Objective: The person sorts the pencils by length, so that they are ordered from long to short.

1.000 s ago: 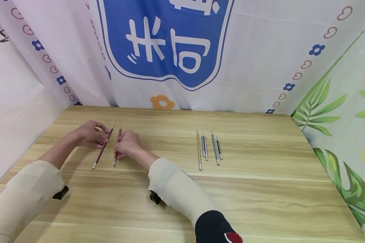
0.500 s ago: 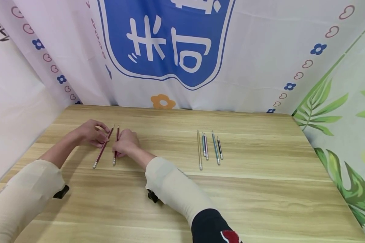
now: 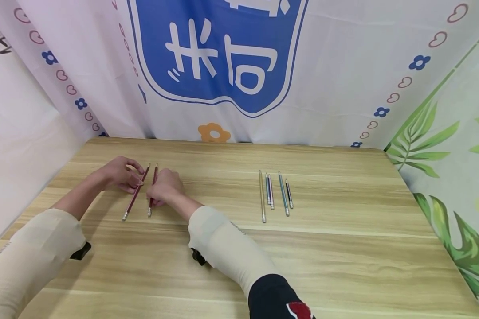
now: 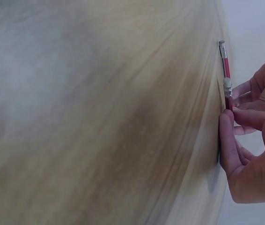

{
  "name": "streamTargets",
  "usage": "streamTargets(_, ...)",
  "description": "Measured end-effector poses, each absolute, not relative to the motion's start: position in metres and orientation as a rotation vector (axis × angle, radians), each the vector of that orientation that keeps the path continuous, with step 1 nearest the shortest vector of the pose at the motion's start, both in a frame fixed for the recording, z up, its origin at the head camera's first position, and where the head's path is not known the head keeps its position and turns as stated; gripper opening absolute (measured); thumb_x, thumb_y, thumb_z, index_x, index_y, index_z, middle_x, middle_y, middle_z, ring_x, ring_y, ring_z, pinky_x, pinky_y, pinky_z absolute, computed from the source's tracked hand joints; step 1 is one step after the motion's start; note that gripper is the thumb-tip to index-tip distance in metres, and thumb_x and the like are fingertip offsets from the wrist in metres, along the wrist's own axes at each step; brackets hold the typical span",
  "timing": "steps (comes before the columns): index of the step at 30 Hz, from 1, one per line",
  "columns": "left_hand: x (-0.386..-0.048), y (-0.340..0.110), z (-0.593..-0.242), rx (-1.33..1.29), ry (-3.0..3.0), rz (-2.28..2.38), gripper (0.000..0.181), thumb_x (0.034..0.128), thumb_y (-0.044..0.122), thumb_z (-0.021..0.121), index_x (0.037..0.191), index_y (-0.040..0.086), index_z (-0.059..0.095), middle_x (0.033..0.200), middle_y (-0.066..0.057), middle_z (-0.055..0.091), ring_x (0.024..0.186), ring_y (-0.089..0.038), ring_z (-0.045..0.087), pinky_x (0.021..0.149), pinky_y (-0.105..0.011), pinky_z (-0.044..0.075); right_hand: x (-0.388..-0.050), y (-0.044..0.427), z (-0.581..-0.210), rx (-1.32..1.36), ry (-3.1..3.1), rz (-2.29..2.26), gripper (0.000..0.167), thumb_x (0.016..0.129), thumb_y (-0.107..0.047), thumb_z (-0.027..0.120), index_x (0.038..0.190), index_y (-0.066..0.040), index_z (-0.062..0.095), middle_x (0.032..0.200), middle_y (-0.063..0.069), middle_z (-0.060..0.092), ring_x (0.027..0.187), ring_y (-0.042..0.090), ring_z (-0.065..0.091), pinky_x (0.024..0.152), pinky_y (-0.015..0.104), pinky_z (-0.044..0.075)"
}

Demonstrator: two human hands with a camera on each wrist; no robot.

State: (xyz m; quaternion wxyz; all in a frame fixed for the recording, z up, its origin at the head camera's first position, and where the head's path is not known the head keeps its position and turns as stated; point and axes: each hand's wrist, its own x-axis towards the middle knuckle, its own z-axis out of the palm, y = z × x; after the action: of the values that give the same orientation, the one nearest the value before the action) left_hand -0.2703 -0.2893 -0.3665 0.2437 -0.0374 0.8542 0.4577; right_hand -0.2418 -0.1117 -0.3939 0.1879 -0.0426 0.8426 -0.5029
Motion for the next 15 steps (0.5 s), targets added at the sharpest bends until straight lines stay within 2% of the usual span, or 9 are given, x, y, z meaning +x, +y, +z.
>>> streamTargets(8, -0.2697, -0.2880, -0.3649, -0.106, 2.347, 1.228, 0.040, 0.0946, -0.013, 0.063, 0.129, -0.016, 0.044, 0.086, -0.011, 0.067, 0.069, -0.016, 0.066, 0.065, -0.032, 0.067, -0.2412, -0.1117, -0.3945, -0.120, 2.355, -1.450, 0.025, 0.080, 0.007, 0.084, 0.072, -0.003, 0.063, 0.060, 0.009, 0.068, 0.048, 0.017, 0.066, 0.049, 0.026, 0.062)
streamTargets(15, -0.2696, -0.2874, -0.3649, -0.113, 2.352, 1.211, 0.038, 0.0956, -0.013, 0.062, 0.130, -0.015, 0.045, 0.086, -0.011, 0.067, 0.069, -0.015, 0.066, 0.065, -0.031, 0.067, -0.2409, -0.1112, -0.3967, -0.141, 2.324, -1.527, 0.027, 0.079, 0.011, 0.084, 0.095, 0.000, 0.065, 0.064, 0.009, 0.068, 0.050, 0.018, 0.067, 0.048, 0.025, 0.062)
